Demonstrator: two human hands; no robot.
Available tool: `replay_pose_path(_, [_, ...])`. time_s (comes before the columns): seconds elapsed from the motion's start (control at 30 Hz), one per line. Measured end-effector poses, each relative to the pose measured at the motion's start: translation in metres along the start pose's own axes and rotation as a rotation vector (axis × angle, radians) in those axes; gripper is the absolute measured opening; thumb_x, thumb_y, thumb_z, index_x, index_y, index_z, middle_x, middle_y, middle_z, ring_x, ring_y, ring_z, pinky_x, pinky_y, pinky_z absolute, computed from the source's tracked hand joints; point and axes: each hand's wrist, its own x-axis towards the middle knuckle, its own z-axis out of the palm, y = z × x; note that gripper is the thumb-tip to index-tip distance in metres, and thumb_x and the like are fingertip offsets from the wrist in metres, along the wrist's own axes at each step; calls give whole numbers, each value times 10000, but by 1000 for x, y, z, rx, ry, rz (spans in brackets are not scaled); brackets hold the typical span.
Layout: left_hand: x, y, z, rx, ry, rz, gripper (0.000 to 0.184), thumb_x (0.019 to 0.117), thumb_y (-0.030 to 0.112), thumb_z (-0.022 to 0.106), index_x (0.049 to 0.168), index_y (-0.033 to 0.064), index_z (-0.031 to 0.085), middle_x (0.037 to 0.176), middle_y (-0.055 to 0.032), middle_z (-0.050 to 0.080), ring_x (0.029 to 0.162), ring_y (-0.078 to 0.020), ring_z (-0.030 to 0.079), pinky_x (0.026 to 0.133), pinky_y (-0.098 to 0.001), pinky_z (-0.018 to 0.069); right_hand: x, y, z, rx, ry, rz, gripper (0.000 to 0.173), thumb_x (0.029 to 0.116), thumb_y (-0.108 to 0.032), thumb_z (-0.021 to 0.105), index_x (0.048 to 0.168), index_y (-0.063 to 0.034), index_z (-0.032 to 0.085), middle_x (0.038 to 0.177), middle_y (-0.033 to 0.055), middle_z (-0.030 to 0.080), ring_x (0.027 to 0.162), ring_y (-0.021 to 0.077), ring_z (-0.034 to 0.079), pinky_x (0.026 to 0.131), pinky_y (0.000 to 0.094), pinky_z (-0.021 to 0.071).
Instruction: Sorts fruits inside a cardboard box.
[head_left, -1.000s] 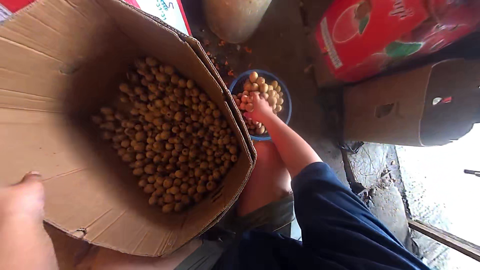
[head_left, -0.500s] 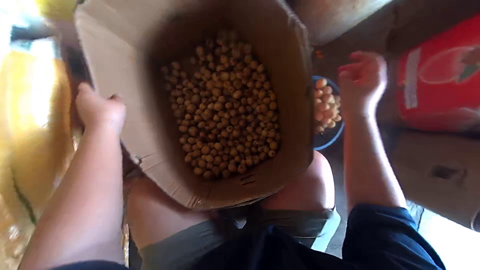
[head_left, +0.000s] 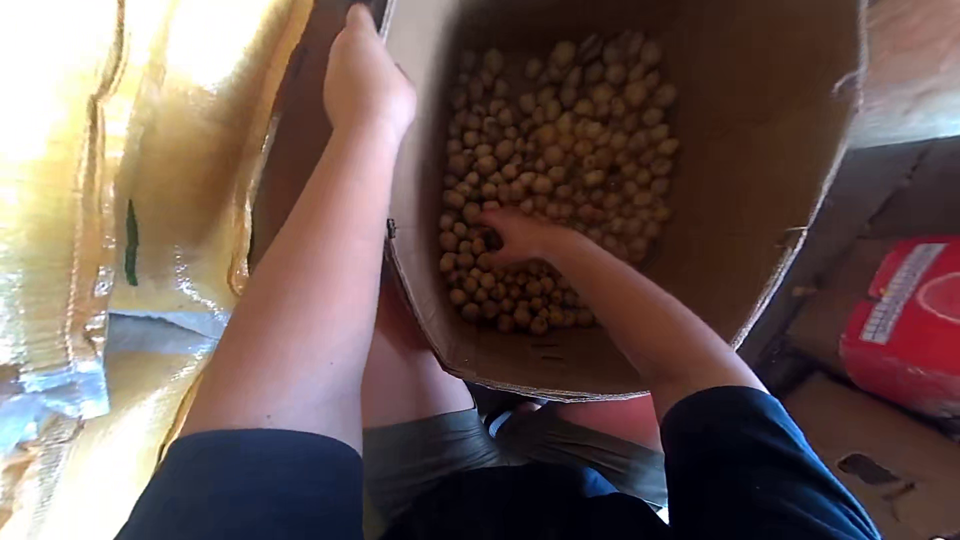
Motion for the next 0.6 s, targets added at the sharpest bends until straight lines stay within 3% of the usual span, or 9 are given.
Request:
replay_pose_path(0.07, [1, 0, -1, 9, -12, 6, 573, 980, 161, 603, 1521, 69, 441, 1408, -192, 605, 1315, -343, 589, 1069, -578, 467, 14, -6, 17, -93, -29, 51, 891, 813, -323, 881, 1558, -127, 434, 1515, 247, 476, 1388, 472, 452, 1099, 665, 392])
replay_pose_path(0.17, [2, -2, 1, 32, -32, 29, 416, 966, 147, 574, 1369, 48, 601, 1340, -196, 644, 1258, -354, 620, 1026, -588, 481, 18, -29, 30, -228, -80, 170, 931, 759, -394, 905, 1558, -234, 455, 1609, 222, 369, 1424, 548, 342, 1032, 755, 377])
replay_pose_path(0.27, [1, 1, 2, 61, -59, 12, 366, 975, 173, 571, 1309, 42, 642, 1293, -200, 663, 1222, -356, 636, 1000, -580, 493, 18, -36, 41, -307, -74, 198, 1018, 697, -385, 946, 1557, -205, 432, 1604, 248, 343, 1385, 531, 413, 1006, 741, 403])
replay_pose_path(0.37, [0, 2, 1, 50, -60, 13, 361, 982, 191, 582, 1308, 49, 645, 1289, -189, 668, 1221, -345, 639, 1008, -565, 494, 15, -37, 46, -365, -133, 187, 1050, 671, -358, 967, 1556, -177, 432, 1660, 227, 245, 1358, 522, 439, 1024, 732, 384])
replay_pose_path(0.43, [1, 2, 3, 42, -69, 19, 337, 989, 200, 584, 1284, 60, 665, 1278, -191, 670, 1214, -346, 637, 1006, -566, 488, 14, -41, 45, -403, -194, 180, 993, 703, -288, 951, 1546, -157, 442, 1654, 204, 266, 1327, 527, 463, 979, 733, 427])
replay_pose_path(0.5, [4, -1, 7, 34, -72, 42, 312, 1003, 218, 579, 1254, 65, 685, 1255, -194, 676, 1191, -355, 643, 986, -576, 491, 15, -42, 48, -416, -220, 167, 941, 722, -196, 925, 1535, -141, 456, 1611, 170, 366, 1320, 513, 474, 965, 730, 429])
replay_pose_path(0.6, [15, -3, 16, 39, -48, 38, 305, 1005, 248, 586, 1236, 85, 700, 1231, -185, 687, 1174, -355, 649, 973, -586, 492, 14, -42, 52, -439, -231, 160, 937, 724, -196, 927, 1531, -131, 455, 1582, 152, 423, 1345, 504, 453, 982, 742, 400])
